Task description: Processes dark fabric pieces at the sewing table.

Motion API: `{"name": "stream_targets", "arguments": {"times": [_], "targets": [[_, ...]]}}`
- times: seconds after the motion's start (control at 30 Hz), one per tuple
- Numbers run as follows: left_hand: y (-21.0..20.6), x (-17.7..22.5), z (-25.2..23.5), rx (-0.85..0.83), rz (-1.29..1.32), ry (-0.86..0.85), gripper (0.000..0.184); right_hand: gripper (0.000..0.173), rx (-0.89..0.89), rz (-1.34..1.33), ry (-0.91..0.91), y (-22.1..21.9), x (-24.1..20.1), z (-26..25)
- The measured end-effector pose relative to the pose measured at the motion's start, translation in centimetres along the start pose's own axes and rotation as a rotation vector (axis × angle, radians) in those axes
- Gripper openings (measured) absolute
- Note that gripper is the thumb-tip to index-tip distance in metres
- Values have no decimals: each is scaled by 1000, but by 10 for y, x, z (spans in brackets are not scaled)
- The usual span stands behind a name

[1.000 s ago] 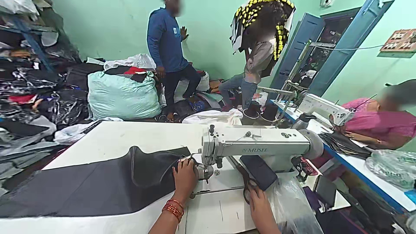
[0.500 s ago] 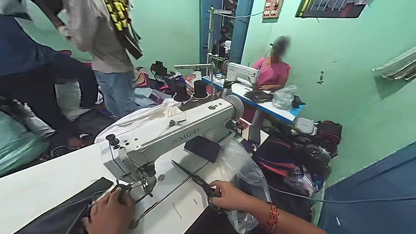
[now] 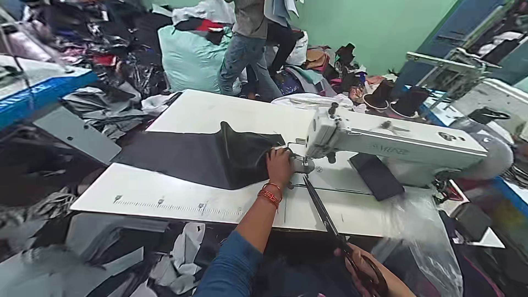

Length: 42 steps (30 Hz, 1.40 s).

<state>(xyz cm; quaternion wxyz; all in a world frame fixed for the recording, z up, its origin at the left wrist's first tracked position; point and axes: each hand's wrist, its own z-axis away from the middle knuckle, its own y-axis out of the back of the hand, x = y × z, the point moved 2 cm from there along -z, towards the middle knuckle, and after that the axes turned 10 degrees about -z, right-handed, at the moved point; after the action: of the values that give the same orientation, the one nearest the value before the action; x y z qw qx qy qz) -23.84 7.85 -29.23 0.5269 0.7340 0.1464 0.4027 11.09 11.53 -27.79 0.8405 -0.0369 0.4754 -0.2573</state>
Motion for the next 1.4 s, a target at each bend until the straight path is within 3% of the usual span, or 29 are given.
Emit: {"name": "stream_targets", "arguments": {"times": [0.27, 0.5, 0.7, 0.9, 1.17, 1.4], "targets": [[2, 2, 0, -93, -60, 37, 38, 77, -13, -239, 59, -41, -23, -58], [3, 2, -1, -112, -76, 34, 40, 71, 39, -263, 78, -58, -27, -75], [3, 2, -1, -129, -66, 38, 41, 54, 59, -242, 53, -58, -28, -72], [5, 1, -1, -145, -59, 43, 42, 71, 19, -199, 32, -49, -27, -70], [5, -1, -1, -160, -47, 29, 42, 52, 116, -26, 13, -43, -47, -79], [7, 0, -1, -178, -50, 32, 43, 49, 141, 4, 10, -41, -56, -87]]}}
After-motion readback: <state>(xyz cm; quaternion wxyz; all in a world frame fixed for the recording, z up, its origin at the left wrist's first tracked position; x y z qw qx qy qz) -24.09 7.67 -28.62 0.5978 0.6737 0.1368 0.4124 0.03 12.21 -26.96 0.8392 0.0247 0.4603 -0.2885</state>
